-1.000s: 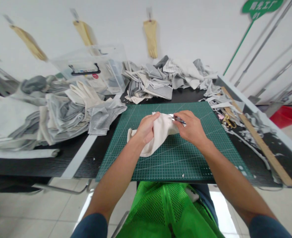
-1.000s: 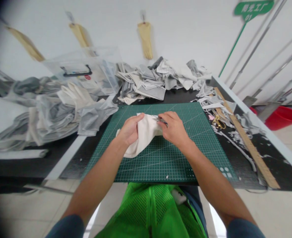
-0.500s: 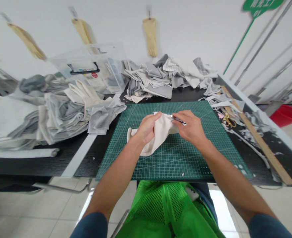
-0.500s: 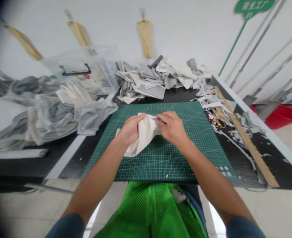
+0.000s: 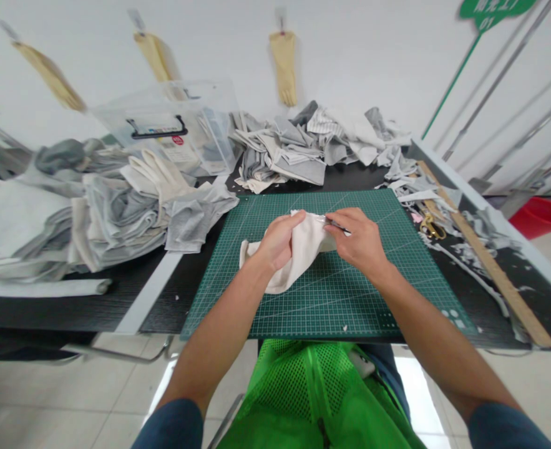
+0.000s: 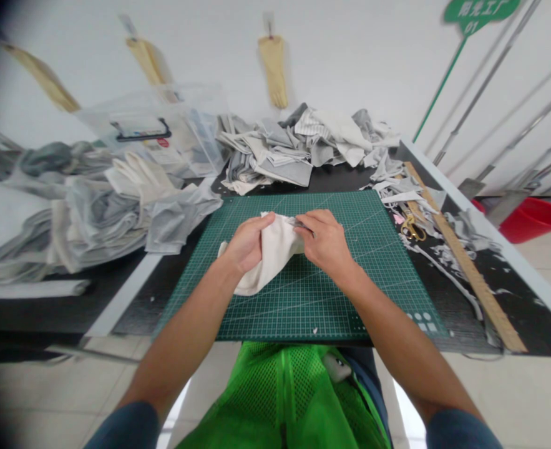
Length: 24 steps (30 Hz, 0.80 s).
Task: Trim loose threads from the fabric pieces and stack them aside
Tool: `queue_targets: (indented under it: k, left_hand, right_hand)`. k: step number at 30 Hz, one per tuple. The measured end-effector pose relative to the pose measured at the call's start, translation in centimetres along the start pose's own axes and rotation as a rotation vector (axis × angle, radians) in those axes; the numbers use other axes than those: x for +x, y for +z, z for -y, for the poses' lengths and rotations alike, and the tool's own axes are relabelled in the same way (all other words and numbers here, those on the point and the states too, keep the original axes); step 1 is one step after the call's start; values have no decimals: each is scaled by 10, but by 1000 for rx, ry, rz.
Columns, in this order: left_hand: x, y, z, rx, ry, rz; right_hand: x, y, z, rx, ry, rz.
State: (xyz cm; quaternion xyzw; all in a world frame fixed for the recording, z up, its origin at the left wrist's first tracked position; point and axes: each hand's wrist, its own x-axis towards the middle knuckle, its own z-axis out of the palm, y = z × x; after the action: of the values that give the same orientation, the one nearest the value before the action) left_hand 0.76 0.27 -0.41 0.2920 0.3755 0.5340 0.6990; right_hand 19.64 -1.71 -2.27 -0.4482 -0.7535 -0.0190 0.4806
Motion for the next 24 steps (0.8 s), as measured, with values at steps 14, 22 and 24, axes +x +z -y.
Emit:
queue_targets:
  k: [14,22,24]
  left_hand:
    - [1,0,1,8,5,14]
    - [-1,2,3,20,10,28]
    - [1,0,3,14,3,34]
  right_hand:
    - [0,0,0,-18,-17,-14]
    - [0,-1,2,-14,23,7]
    - [1,-2,2,-11,26,6]
